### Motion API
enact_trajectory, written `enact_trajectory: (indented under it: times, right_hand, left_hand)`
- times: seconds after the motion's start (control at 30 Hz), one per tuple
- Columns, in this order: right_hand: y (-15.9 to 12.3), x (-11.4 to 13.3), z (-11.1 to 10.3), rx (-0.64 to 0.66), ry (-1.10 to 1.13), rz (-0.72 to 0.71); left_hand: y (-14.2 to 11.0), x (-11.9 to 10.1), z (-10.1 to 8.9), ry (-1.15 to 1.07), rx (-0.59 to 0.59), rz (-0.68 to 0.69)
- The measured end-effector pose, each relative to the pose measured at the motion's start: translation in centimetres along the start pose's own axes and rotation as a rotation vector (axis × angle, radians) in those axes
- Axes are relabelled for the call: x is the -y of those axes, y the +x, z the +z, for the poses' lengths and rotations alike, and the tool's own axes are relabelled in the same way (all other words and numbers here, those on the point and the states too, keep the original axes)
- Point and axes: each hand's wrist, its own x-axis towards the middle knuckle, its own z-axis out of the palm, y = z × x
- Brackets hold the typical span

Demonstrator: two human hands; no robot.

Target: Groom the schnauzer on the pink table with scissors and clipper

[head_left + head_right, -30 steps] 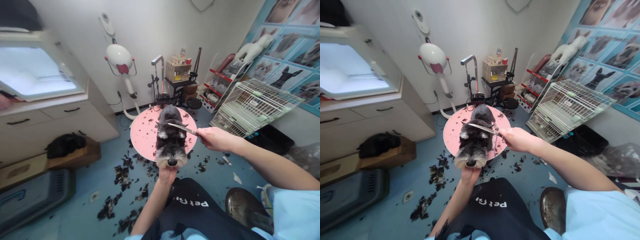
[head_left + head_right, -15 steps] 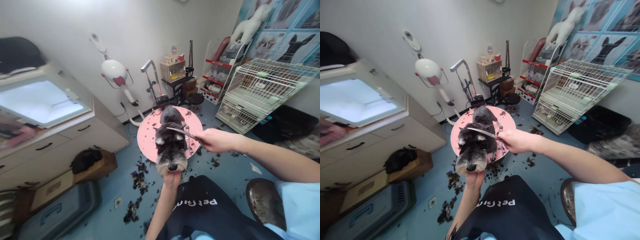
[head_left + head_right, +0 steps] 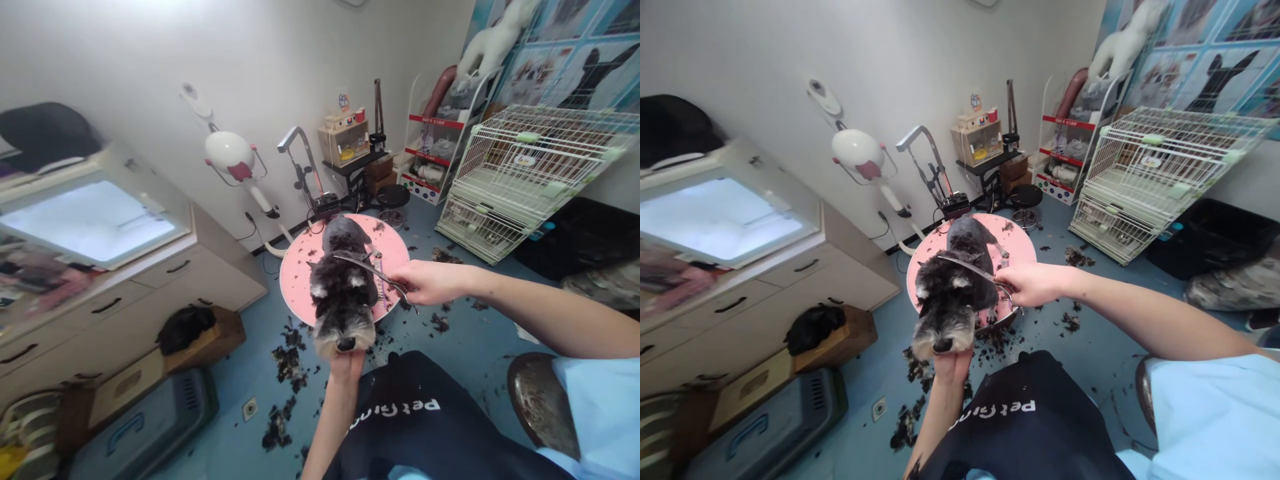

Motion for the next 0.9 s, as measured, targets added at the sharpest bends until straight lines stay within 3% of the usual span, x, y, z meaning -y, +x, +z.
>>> enact_trajectory:
  times: [0.17,0.43,0.57,0.77,0.9]
  right_hand:
    - [0.2,-0.5,0.3,0.022,0.061,0.03]
    - [0.6,-1.3,0.6,0.08,0.156,0.038]
    - [0.0,-0.7,-1.0,0.11,0.069,0.088]
    - [-0.7,2.8,-4.9,0.177,-0.213,0.091]
    - [-0.3,4.1,-6.0,0.202,-0.301,0.132]
  left_hand:
    - [-0.4,-0.4,0.6,-0.018,-0.044,-0.015]
    - [-0.6,-0.4,1.3,-0.005,0.047,0.058]
    - [-0.7,-0.5,1.5,0.005,0.037,0.045]
    - [-0.7,-0.2,1.0,-0.023,-0.078,-0.04]
    - [-0.7,0.2,0.2,-0.025,-0.039,-0.079]
